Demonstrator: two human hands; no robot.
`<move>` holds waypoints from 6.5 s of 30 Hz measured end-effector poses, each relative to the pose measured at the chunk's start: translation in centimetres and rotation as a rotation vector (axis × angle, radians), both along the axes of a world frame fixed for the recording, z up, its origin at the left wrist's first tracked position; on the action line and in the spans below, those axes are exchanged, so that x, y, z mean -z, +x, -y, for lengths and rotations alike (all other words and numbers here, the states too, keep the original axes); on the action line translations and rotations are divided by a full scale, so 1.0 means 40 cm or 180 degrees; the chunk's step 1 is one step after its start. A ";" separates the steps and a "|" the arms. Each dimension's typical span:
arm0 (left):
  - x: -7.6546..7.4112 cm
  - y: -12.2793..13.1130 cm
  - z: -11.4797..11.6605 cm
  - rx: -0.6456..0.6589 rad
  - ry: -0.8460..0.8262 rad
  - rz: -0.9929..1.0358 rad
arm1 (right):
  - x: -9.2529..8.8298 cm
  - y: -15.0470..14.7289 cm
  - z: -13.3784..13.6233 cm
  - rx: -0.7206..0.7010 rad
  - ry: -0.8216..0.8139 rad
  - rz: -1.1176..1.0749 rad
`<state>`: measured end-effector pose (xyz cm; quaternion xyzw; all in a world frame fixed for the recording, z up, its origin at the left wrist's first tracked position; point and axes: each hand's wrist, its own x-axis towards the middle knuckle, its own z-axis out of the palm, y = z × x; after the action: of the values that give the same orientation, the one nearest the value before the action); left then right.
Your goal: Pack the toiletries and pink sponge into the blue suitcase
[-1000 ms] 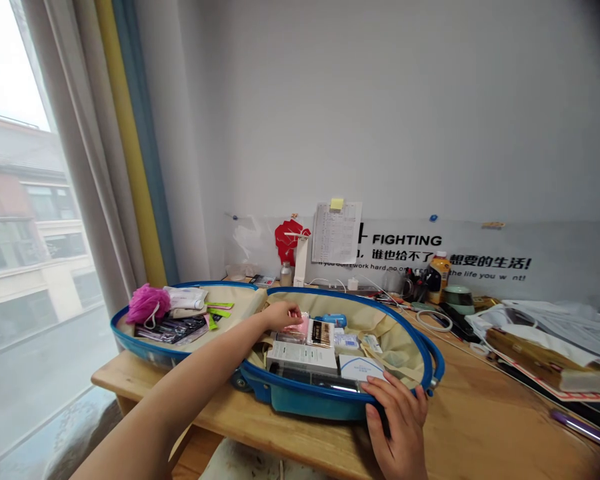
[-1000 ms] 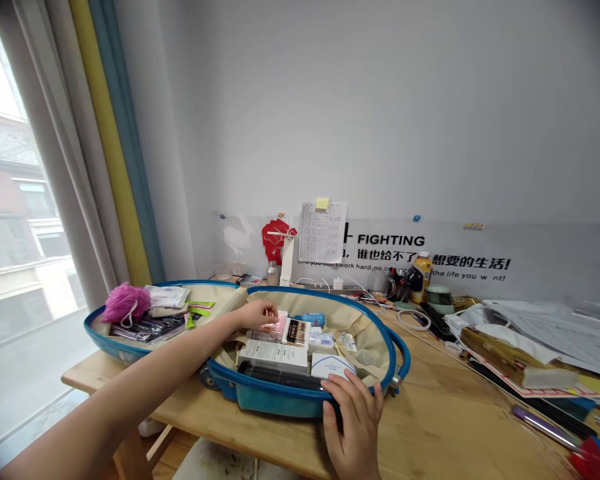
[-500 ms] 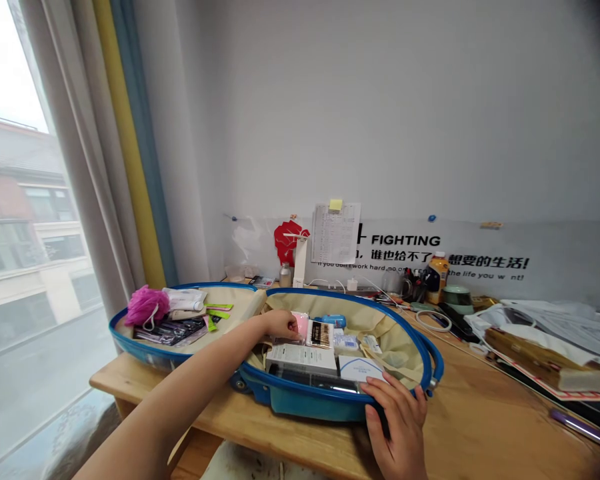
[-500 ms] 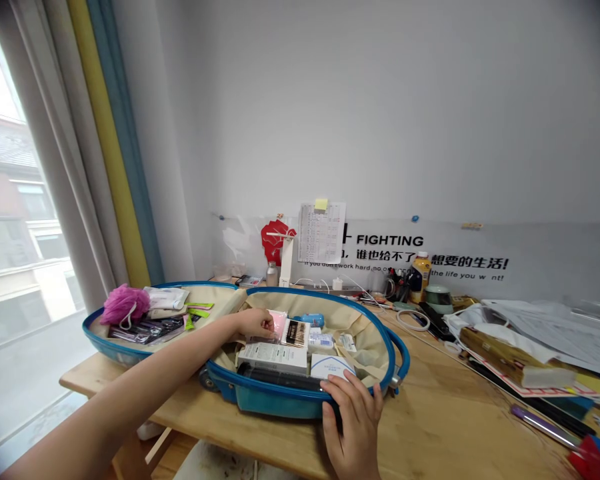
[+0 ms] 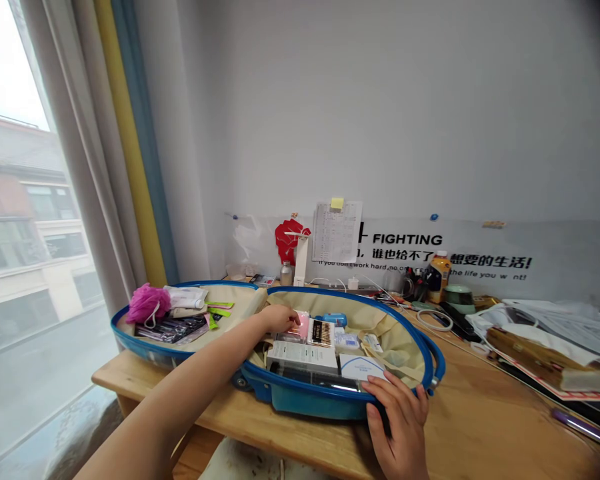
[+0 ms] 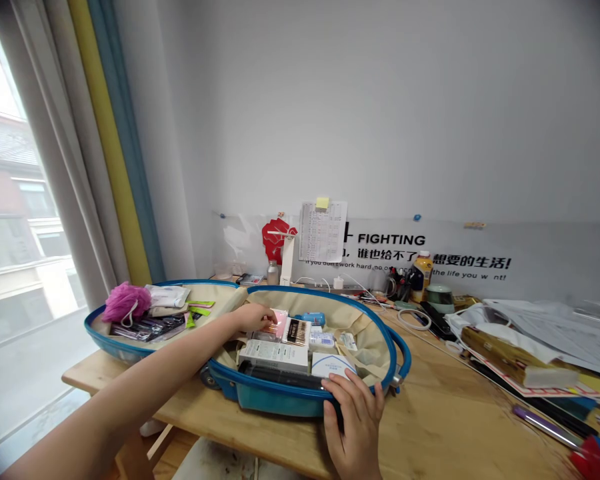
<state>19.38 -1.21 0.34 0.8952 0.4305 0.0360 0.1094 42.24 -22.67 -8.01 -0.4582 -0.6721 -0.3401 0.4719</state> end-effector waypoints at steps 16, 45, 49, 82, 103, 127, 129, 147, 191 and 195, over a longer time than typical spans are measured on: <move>-0.094 -0.171 -0.049 -0.1480 0.1402 0.0407 | 0.002 0.002 -0.002 -0.0002 0.0076 0.0019; -0.061 -0.427 0.026 -0.1240 0.1214 -0.0535 | 0.000 0.001 -0.007 -0.0029 0.0092 0.0017; -0.104 -0.331 0.029 -0.1291 0.1377 -0.0101 | -0.002 -0.001 -0.004 -0.0022 0.0099 0.0022; -0.004 0.010 0.124 0.1305 0.0849 -0.0896 | -0.005 0.001 -0.006 -0.0026 0.0124 0.0117; -0.023 0.022 0.153 0.1041 0.0710 -0.0939 | 0.005 0.004 -0.009 0.0010 0.0106 0.0084; 0.001 -0.398 -0.041 -0.1452 0.0983 -0.1186 | 0.011 0.008 -0.009 0.0092 0.0070 0.0133; 0.010 -0.390 -0.052 -0.1412 0.0957 -0.1233 | 0.014 0.009 -0.010 0.0095 0.0041 0.0126; -0.072 -0.364 -0.004 -0.2200 0.1376 -0.0238 | 0.005 0.000 -0.004 0.0020 0.0057 0.0008; -0.044 0.068 0.143 0.0159 -0.0347 -0.0490 | 0.001 0.000 -0.002 0.0017 0.0032 0.0041; -0.036 0.074 0.147 0.0184 -0.0308 -0.0296 | 0.003 0.002 -0.005 0.0038 0.0035 0.0079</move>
<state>22.36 -7.09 1.77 0.9016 0.4103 -0.0297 0.1334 42.31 -22.48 -8.14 -0.4553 -0.6733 -0.3522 0.4640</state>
